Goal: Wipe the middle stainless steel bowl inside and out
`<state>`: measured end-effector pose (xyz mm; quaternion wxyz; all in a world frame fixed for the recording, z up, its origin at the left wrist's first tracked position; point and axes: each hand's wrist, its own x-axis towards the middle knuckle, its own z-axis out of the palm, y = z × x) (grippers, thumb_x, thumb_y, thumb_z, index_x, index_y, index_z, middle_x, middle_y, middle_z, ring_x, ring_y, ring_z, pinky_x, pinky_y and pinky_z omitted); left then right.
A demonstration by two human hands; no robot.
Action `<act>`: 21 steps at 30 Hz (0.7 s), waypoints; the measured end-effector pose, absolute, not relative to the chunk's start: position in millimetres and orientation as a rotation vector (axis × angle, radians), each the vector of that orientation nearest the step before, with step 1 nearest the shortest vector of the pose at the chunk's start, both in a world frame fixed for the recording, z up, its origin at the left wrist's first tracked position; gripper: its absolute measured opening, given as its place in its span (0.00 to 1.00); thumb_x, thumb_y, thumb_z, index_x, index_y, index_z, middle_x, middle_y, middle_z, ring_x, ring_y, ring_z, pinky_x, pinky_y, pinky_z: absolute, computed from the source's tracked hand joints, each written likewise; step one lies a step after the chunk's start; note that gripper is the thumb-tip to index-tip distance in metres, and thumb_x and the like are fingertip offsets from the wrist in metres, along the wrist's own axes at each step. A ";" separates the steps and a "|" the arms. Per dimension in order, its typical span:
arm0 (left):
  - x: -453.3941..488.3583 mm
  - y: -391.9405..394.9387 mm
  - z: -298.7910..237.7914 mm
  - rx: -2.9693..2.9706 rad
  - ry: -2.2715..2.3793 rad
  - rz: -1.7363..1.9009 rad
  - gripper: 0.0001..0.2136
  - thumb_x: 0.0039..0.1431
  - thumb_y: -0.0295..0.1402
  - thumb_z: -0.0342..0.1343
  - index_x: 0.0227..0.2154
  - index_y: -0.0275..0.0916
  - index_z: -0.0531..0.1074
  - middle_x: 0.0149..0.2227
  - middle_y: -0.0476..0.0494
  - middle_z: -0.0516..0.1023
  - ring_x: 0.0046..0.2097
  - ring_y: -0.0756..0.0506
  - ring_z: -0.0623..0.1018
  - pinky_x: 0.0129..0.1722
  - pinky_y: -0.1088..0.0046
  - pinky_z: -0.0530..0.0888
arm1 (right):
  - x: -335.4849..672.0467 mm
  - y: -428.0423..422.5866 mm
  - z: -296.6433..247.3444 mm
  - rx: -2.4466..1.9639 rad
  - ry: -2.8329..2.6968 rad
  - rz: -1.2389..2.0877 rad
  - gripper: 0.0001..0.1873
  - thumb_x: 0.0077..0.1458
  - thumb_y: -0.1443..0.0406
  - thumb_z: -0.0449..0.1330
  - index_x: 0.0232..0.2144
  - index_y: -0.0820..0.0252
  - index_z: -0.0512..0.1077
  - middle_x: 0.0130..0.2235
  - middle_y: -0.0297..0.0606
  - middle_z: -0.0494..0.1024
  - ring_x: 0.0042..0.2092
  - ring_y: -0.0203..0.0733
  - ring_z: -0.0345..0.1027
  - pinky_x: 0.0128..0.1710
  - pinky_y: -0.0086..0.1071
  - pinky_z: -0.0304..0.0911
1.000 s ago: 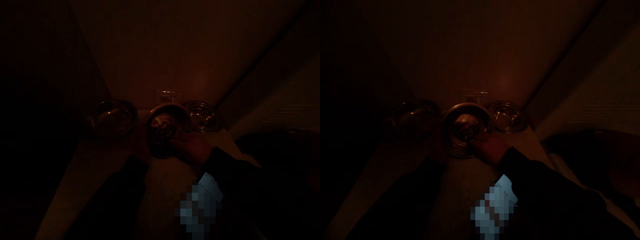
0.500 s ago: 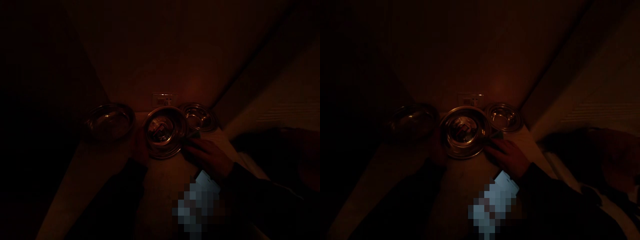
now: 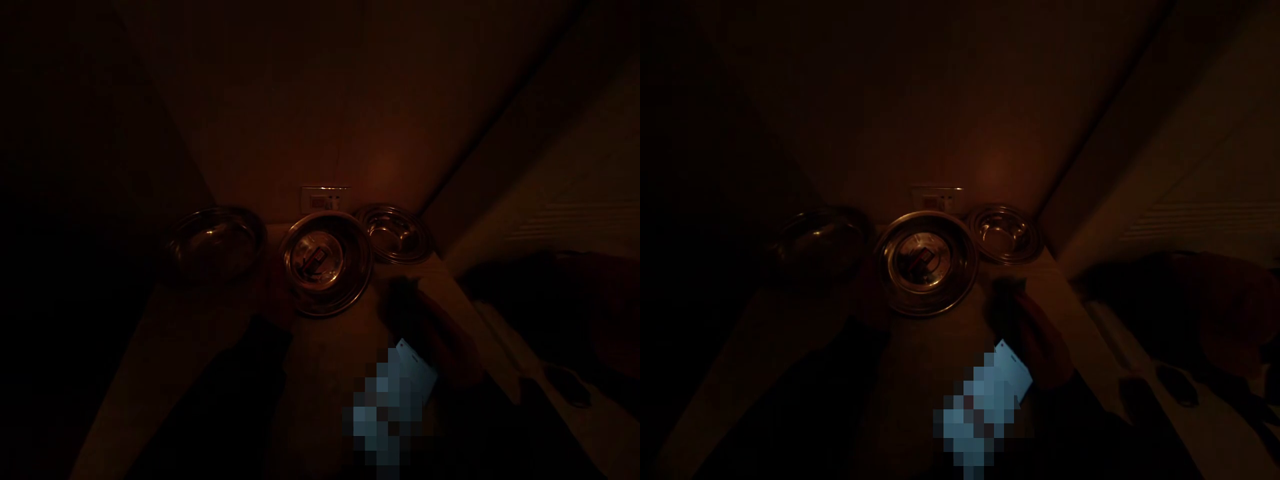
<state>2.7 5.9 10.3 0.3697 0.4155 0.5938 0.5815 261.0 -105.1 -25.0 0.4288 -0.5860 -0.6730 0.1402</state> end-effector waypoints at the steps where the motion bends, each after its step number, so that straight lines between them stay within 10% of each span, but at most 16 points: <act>1: 2.5 6.4 8.5 1.057 1.523 1.506 0.14 0.63 0.37 0.44 0.34 0.38 0.75 0.36 0.43 0.81 0.43 0.43 0.77 0.46 0.67 0.73 | 260.0 -106.0 -25.8 -1.470 -1.654 0.341 0.23 0.62 0.65 0.51 0.58 0.45 0.63 0.58 0.36 0.70 0.58 0.47 0.64 0.57 0.45 0.63; 21: 0.9 14.5 6.2 0.926 1.499 1.663 0.15 0.63 0.35 0.45 0.42 0.36 0.75 0.45 0.40 0.80 0.51 0.42 0.75 0.52 0.68 0.71 | 192.5 -30.9 -28.2 -1.330 -1.556 0.301 0.21 0.60 0.66 0.49 0.54 0.54 0.68 0.57 0.41 0.71 0.58 0.44 0.63 0.59 0.44 0.59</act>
